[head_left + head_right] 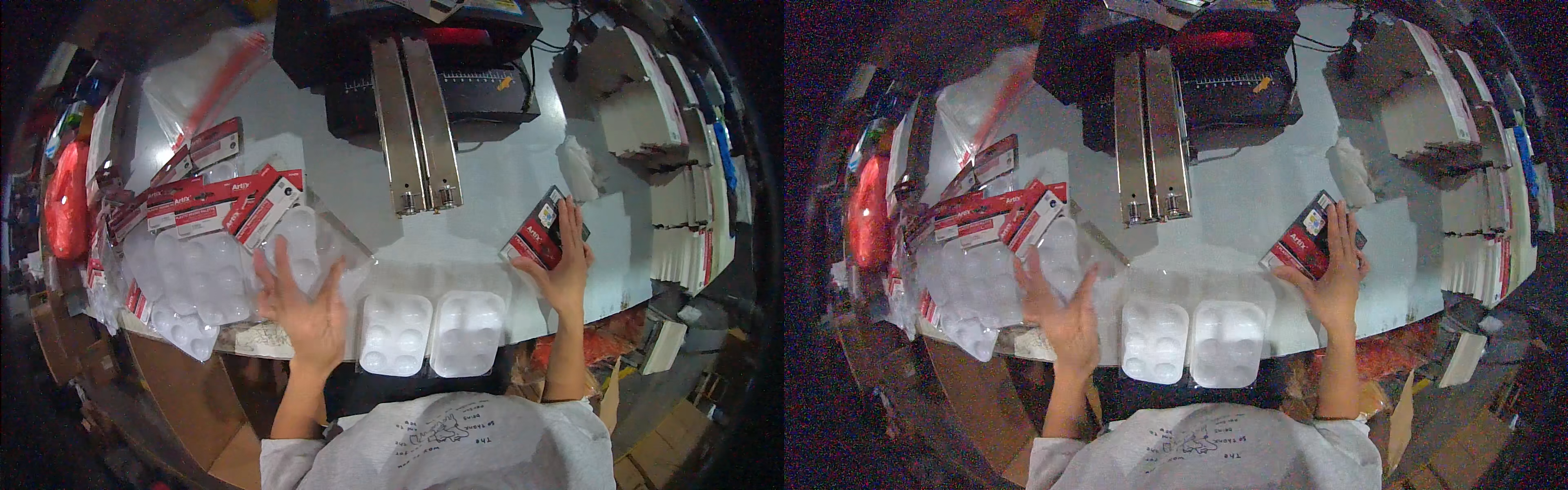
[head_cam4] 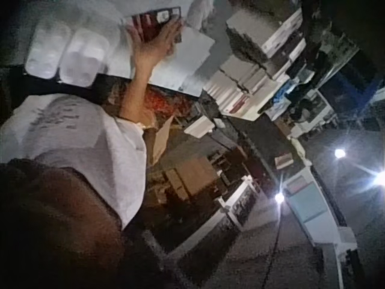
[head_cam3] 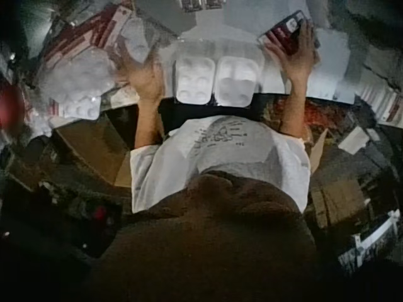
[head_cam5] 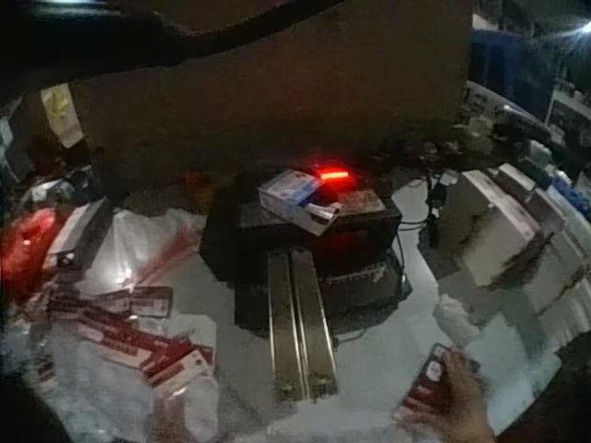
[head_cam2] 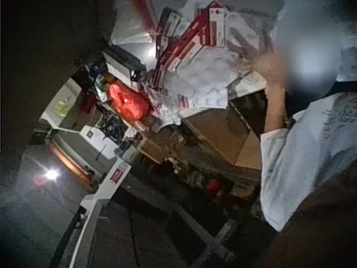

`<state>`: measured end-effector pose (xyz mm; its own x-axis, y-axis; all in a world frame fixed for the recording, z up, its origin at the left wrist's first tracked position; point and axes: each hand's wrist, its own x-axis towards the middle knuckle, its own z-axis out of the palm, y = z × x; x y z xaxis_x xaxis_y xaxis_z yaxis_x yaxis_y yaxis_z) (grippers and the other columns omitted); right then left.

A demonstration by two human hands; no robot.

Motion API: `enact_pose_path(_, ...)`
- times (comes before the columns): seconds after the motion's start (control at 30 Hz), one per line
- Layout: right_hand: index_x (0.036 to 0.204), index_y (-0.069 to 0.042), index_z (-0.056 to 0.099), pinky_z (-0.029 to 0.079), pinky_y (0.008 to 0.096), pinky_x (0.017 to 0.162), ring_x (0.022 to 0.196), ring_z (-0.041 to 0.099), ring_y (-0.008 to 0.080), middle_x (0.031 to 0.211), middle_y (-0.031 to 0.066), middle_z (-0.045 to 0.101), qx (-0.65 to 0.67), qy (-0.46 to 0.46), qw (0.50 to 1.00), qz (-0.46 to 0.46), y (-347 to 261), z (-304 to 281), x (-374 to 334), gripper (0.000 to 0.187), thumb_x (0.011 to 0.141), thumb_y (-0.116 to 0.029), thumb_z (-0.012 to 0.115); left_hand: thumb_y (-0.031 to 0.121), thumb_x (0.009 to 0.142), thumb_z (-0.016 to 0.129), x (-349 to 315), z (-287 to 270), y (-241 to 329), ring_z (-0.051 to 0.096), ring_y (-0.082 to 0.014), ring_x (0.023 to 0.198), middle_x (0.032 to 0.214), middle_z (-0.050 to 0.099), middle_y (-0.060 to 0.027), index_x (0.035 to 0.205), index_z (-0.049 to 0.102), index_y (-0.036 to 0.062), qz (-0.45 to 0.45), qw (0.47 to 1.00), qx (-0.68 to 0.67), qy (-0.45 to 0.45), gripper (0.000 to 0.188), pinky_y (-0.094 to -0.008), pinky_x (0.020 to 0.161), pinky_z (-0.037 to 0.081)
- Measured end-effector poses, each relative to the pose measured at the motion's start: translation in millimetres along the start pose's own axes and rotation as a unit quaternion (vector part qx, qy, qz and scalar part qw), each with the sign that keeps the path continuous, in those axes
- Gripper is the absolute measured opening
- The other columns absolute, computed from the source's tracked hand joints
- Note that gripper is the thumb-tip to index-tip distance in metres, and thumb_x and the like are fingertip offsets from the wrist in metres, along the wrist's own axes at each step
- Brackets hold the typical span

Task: The person repeatedly picks white plastic mixing palettes from a cardboard box and places them into clear plastic packaging with red Artix labels. They then place the packaged items on a table next to a heat-sealing machine. The person continues this cycle throughout the clip.

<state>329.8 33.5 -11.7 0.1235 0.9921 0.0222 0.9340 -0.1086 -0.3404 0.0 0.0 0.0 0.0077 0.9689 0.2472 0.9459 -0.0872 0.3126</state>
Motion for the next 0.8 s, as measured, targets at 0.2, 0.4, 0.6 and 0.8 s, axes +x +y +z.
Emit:
enact_pose_path(0.2,0.138,-0.011,0.031,0.021,0.0399,0.099,0.134,0.025,0.0229,0.143,0.009,0.03,0.009,0.012,1.0,-0.005,3.7,0.7,-0.1,0.108,0.049,-0.054,0.077,0.028,0.069,0.069,-3.3,5.9,20.9,0.022,-0.0371,0.131,0.139,0.033,-0.0163,0.094,0.068,0.0166,0.014,1.0,0.013,0.011,0.027,-0.0424,0.092,0.016)
enact_pose_path(0.4,0.137,-0.011,0.032,0.022,0.0397,0.099,0.133,0.026,0.0221,0.143,0.0086,0.031,0.015,0.021,1.0,-0.005,3.7,1.8,-0.2,0.109,0.048,-0.055,0.077,0.03,0.067,0.07,-10.2,10.7,33.1,0.029,-0.0348,0.126,0.131,0.04,-0.0141,0.079,0.059,0.011,-0.034,0.999,-0.005,-0.033,0.025,-0.0433,0.092,0.016)
enact_pose_path(0.6,0.136,-0.013,0.034,0.022,0.0403,0.099,0.133,0.027,0.0211,0.143,0.0077,0.031,0.009,0.028,1.0,-0.007,5.7,2.0,0.4,0.107,0.048,-0.055,0.076,0.016,0.076,0.064,-5.7,8.9,39.3,0.043,-0.0321,0.113,0.125,0.046,-0.0185,0.084,0.053,0.0039,-0.037,0.991,-0.124,-0.043,0.018,-0.0388,0.089,0.028)
enact_pose_path(0.8,0.123,-0.012,0.051,0.029,0.0348,0.094,0.118,0.046,0.0223,0.127,0.0075,0.05,0.055,0.068,0.996,-0.009,5.8,2.6,2.0,0.08,0.054,-0.039,0.08,0.005,0.091,0.047,0.0,-16.0,46.1,0.06,-0.0134,0.084,0.096,0.065,-0.0165,0.088,0.051,-0.0004,-0.276,0.716,-0.632,-0.107,0.007,-0.0217,0.079,0.043)
